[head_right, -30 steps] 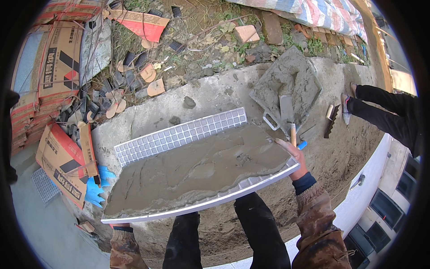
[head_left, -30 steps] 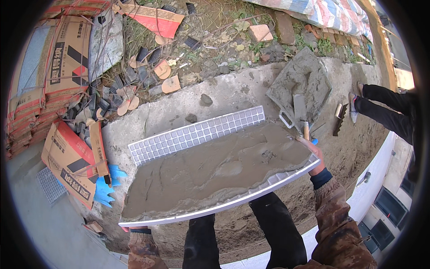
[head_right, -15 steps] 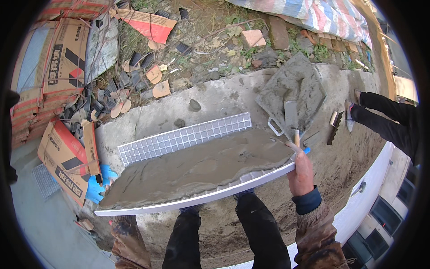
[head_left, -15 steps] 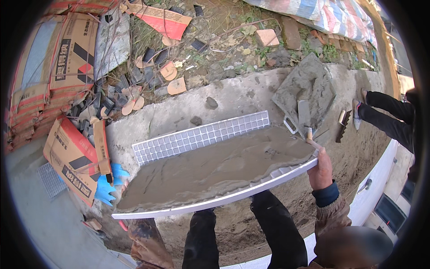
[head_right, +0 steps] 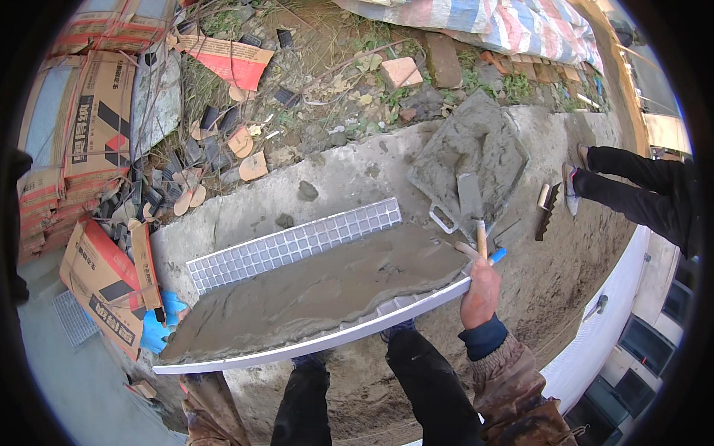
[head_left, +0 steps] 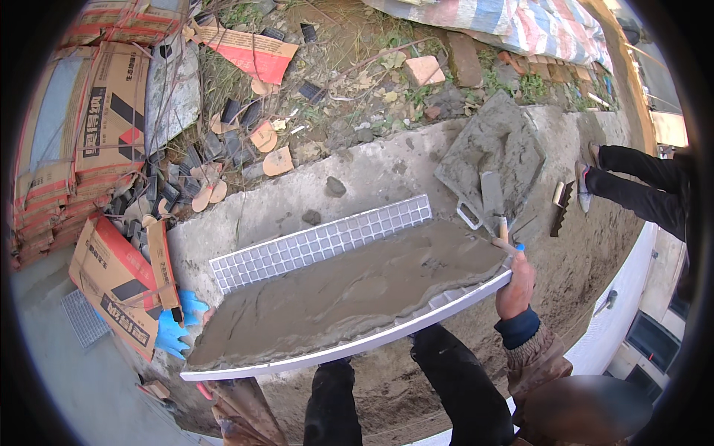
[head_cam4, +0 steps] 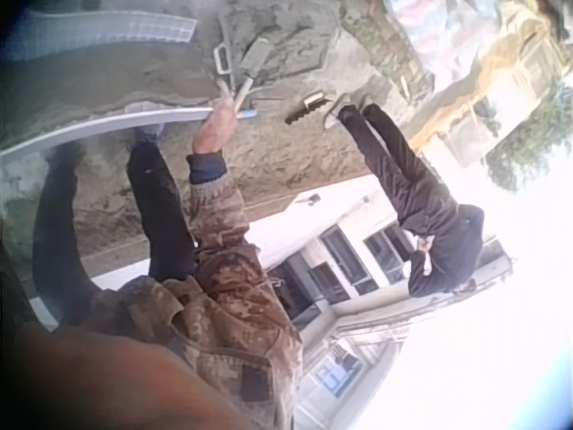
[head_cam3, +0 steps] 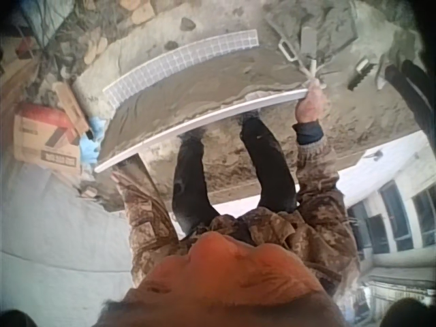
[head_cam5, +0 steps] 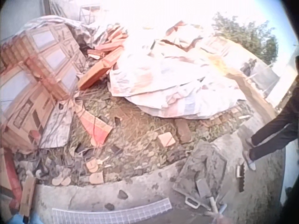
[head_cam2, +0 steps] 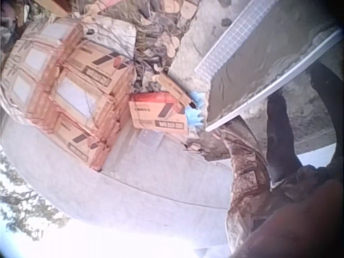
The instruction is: The person spreads mortar on a rectangular tile using a trowel, then places the tile onto a prepared floor area. The process is repeated for a second tile. A coworker is visible nearby but not interacting with the wearer's task.
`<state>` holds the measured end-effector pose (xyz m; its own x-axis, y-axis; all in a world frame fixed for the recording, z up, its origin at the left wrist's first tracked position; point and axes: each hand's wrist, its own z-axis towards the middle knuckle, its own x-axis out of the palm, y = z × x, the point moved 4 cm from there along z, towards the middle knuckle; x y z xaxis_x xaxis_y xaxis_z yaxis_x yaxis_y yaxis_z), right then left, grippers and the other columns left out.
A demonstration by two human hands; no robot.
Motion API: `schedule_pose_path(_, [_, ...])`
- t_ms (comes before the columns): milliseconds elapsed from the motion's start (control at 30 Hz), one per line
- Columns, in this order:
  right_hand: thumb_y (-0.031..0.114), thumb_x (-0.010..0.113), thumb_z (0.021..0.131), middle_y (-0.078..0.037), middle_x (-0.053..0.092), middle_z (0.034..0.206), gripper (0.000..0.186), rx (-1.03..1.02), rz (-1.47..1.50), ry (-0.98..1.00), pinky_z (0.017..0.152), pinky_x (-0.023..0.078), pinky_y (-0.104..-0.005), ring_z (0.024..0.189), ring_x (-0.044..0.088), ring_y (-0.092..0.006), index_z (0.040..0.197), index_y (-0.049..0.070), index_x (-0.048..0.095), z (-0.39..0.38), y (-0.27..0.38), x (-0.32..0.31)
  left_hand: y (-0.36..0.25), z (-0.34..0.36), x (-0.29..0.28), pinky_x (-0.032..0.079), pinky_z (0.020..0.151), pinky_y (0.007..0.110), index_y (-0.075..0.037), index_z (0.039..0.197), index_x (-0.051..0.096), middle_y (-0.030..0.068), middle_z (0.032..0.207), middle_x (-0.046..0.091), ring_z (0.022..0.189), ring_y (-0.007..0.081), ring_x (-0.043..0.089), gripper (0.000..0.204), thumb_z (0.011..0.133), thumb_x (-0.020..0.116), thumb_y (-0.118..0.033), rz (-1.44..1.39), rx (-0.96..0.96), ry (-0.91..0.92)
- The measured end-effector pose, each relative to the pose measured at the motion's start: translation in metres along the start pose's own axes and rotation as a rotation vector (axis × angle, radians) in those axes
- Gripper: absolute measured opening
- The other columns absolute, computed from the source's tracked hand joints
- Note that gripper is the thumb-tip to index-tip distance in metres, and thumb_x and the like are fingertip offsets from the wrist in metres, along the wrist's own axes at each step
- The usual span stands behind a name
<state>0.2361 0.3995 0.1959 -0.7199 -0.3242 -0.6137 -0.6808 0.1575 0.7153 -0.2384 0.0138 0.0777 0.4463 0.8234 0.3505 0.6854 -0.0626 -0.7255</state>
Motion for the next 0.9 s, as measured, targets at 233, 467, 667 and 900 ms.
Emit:
schedule_pose_path(233, [0.036, 0.027, 0.104, -0.017, 0.068, 0.109, 0.06, 0.003, 0.089, 0.031, 0.094, 0.044, -0.0313, 0.1, 0.061, -0.0228, 0.119, -0.01, 0.061, 0.012, 0.005, 0.001, -0.001, -0.006, 0.002, 0.041, 0.109, 0.051, -0.008, 0.144, 0.042, 0.0166, 0.145, 0.047, 0.13, 0.0322, 0.049, 0.049, 0.098, 0.048, -0.023, 0.009, -0.013, -0.012])
schedule_pose_path(467, [0.035, 0.027, 0.101, -0.011, 0.065, 0.081, 0.059, 0.053, 0.287, -0.031, 0.068, 0.039, -0.0276, 0.072, 0.053, -0.0151, 0.113, -0.007, 0.067, 0.015, -0.002, -0.002, 0.0, -0.018, 0.003, 0.041, 0.109, 0.052, -0.008, 0.144, 0.043, 0.0163, 0.144, 0.047, 0.13, 0.0324, 0.049, 0.05, 0.097, 0.05, -0.023, 0.014, -0.036, -0.032])
schedule_pose_path(667, [0.037, 0.026, 0.103, -0.016, 0.069, 0.104, 0.062, 0.023, 0.066, 0.033, 0.092, 0.045, -0.0303, 0.097, 0.063, -0.0214, 0.115, -0.009, 0.065, 0.015, 0.001, -0.012, 0.004, -0.018, 0.005, 0.042, 0.108, 0.052, -0.008, 0.143, 0.043, 0.016, 0.144, 0.048, 0.13, 0.0325, 0.049, 0.05, 0.096, 0.051, -0.022, 0.004, -0.045, -0.03])
schedule_pose_path(900, [0.039, 0.022, 0.104, -0.015, 0.068, 0.099, 0.064, -0.077, 0.137, -0.025, 0.101, 0.039, -0.0345, 0.102, 0.06, -0.0256, 0.114, -0.005, 0.067, 0.019, -0.01, -0.016, -0.003, -0.015, 0.012, 0.042, 0.108, 0.052, -0.008, 0.143, 0.043, 0.0157, 0.143, 0.048, 0.129, 0.0327, 0.049, 0.051, 0.095, 0.053, -0.022, 0.043, -0.055, -0.037])
